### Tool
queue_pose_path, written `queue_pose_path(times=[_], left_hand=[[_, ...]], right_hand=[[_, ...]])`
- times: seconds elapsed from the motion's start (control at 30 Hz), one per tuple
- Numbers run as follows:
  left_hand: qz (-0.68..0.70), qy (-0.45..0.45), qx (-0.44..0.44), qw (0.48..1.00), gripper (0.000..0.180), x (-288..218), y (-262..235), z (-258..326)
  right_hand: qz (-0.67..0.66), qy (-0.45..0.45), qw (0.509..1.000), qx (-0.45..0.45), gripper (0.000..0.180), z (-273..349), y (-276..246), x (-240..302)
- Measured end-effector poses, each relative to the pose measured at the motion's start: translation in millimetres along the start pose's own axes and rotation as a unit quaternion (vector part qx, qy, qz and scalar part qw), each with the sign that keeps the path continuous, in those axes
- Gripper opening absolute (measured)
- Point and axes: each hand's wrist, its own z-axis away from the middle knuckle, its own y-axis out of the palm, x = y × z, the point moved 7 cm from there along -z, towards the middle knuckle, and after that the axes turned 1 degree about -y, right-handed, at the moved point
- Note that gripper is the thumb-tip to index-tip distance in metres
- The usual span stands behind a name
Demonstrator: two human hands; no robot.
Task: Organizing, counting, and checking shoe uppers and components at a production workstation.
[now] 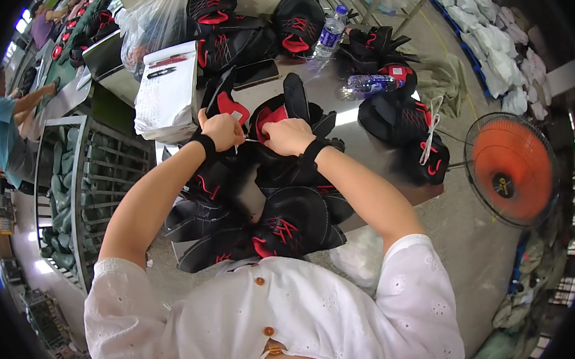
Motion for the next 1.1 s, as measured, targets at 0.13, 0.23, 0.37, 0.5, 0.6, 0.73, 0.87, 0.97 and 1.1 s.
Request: queue_pose_path(times=[0.13,0.23,0.37,0.5,0.6,0.73,0.87,0.97,1.1], left_hand=[[0.035,0.027,-0.013,0.999,0.012,0,-6,5],[0.023,0.027,-0.023,0.999,0.011,-3,-11,10],[0.062,0.03,-0.026,0.997,0.011,0,-10,6],[0.007,0.02,-0.02,1.0,0.009,1,-10,7],[0.0,0.009,-0.025,1.0,0.01,7,-9,4],[0.017,0.024,-0.013,0.999,0.018,4,-8,1],[0.037,0.038,0.0,0.999,0.021,2,-10,2],[0.044,0.059,0.03,0.997,0.024,-11,-10,11],[-0.099,0.052,0.145,0.983,0.025,-29,18,10]], right_hand=[[-0.036,0.016,0.999,0.001,0.031,0,2,-1],[-0.13,0.006,0.991,-0.007,0.035,-10,2,2],[-0.167,0.012,0.985,-0.028,0.039,-19,1,3],[-0.137,-0.005,0.989,-0.056,0.039,-20,1,10],[-0.158,-0.056,0.983,-0.077,0.031,-10,-10,21],[-0.125,-0.045,0.98,-0.147,0.035,-14,-12,22],[-0.152,-0.068,0.966,-0.198,0.033,-18,-8,20],[-0.239,-0.066,0.947,-0.204,0.027,-9,-6,14],[-0.627,-0.063,0.697,-0.342,0.016,21,-30,11]])
